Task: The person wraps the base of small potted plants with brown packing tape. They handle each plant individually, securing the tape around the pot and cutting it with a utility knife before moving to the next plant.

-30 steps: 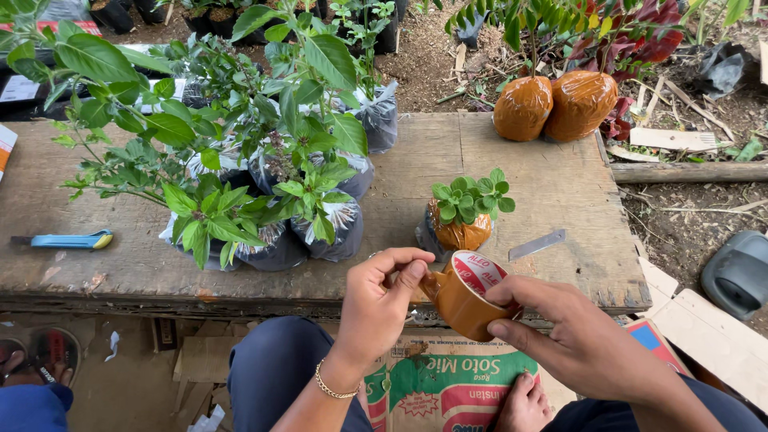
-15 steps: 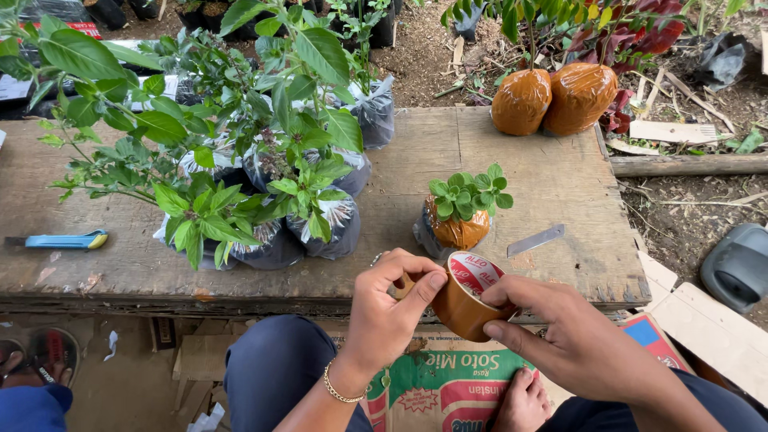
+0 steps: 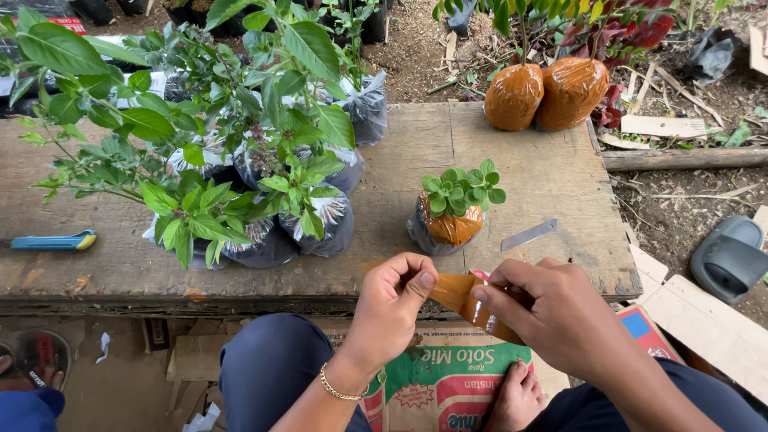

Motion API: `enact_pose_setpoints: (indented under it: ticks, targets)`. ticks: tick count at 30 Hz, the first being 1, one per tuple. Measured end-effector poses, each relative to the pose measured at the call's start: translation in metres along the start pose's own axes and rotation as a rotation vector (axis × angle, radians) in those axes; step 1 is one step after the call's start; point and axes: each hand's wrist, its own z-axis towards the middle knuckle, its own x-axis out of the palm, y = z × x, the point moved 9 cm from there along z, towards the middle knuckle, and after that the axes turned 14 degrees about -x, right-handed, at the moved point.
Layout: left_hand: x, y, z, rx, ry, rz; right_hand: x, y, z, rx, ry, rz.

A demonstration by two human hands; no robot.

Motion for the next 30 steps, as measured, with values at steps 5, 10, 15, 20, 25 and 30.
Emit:
enact_pose_setpoints:
  ticks: [5,10,15,20,25,30]
  targets:
    - [0.001,0.002,0.000,-0.050,-0.013,-0.011,-0.004,0.011,0.001,-0.036,-0.061,-0.301]
    - [-0.012,-0.006,0.002,-0.093,-0.033,-0.091,0.020,-0.026,-0.003,0.135,0.139,0.051]
    - [-0.029,-0.012,0.002,-0.122,-0.186,0.022,0.012,-0.008,-0.006,-0.379,0.137,0.322]
    - [-0.027,-0.045,-0.015,0.135,-0.533,0.594,0.038,0.021,-0.019,-0.506,0.205,0.320]
    - [-0.021,-0.074,-0.034,0.371,-0.613,0.719,0.059,0.009,-0.012,-0.080,0.330,0.350]
    - [-0.017,-0.089,-0.047,0.557,-0.625,0.758,0.053,-0.019,-0.013,0.227,0.329,-0.072]
